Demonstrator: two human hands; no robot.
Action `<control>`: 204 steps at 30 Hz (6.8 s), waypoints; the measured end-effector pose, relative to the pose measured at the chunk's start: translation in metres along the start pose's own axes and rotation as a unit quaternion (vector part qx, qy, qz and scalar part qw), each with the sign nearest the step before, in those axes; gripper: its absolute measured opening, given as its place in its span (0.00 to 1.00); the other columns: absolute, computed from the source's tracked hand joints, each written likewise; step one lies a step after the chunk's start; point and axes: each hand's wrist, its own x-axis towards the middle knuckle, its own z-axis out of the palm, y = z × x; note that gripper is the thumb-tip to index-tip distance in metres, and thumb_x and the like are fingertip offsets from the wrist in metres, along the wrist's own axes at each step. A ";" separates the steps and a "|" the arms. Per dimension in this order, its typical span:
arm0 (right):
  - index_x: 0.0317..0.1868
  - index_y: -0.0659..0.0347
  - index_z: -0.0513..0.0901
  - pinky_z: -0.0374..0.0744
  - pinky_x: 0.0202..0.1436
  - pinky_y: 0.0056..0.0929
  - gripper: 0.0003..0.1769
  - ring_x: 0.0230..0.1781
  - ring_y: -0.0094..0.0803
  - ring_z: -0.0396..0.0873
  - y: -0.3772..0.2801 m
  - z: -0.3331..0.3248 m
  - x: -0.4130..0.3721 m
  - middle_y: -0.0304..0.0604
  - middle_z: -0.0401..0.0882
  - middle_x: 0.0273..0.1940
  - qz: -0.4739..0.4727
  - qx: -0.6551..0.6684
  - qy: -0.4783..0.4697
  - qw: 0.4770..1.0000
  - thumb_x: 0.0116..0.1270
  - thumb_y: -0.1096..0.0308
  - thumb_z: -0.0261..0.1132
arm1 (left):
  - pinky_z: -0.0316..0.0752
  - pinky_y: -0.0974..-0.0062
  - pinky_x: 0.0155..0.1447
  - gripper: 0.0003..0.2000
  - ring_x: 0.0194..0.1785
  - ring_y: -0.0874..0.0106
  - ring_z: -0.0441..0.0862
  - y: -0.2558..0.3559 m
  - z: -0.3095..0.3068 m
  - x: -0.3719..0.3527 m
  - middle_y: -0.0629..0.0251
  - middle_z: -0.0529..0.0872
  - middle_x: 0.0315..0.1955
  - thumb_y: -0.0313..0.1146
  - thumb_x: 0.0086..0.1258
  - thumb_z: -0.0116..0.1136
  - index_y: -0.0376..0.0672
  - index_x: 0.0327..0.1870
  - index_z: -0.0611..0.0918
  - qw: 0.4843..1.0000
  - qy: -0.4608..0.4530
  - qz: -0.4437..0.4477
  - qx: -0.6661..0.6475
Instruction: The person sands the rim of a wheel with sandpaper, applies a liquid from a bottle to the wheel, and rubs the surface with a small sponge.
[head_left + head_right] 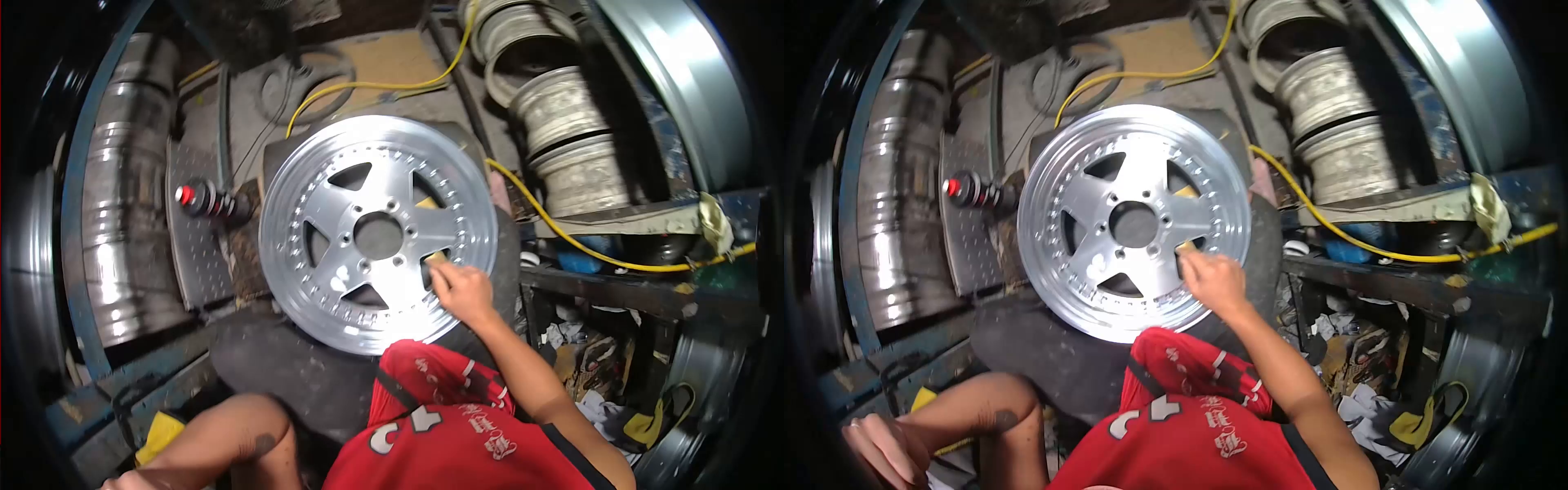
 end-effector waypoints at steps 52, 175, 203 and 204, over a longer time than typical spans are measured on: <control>0.52 0.46 0.89 0.81 0.29 0.45 0.12 0.27 0.44 0.87 -0.086 0.113 0.050 0.45 0.87 0.28 -0.136 -0.062 -0.219 0.964 0.72 0.66 0.65 | 0.77 0.70 0.62 0.11 0.56 0.67 0.84 -0.070 -0.247 -0.087 0.63 0.88 0.49 0.30 0.79 0.53 0.44 0.55 0.86 0.535 0.072 0.024 0.841; 0.60 0.44 0.89 0.85 0.38 0.40 0.21 0.35 0.45 0.88 -0.076 0.067 0.051 0.45 0.90 0.38 -0.066 0.004 -0.182 0.981 0.69 0.72 0.67 | 0.76 0.75 0.48 0.12 0.41 0.71 0.85 -0.113 -0.213 -0.072 0.61 0.89 0.34 0.37 0.77 0.60 0.38 0.42 0.90 0.753 0.132 -0.071 0.641; 0.61 0.42 0.89 0.78 0.37 0.38 0.19 0.26 0.49 0.80 -0.047 0.056 0.053 0.53 0.83 0.30 0.008 0.021 -0.385 0.923 0.72 0.68 0.66 | 0.70 0.80 0.34 0.14 0.29 0.83 0.75 -0.091 -0.189 -0.053 0.70 0.85 0.26 0.40 0.76 0.63 0.37 0.42 0.90 0.712 0.156 -0.269 0.630; 0.62 0.42 0.88 0.78 0.36 0.38 0.19 0.27 0.49 0.80 -0.051 0.054 0.055 0.53 0.82 0.29 0.016 0.004 -0.393 0.920 0.73 0.67 0.66 | 0.70 0.80 0.34 0.14 0.29 0.83 0.75 -0.094 -0.186 -0.053 0.70 0.85 0.26 0.40 0.76 0.64 0.36 0.42 0.90 0.700 0.156 -0.263 0.645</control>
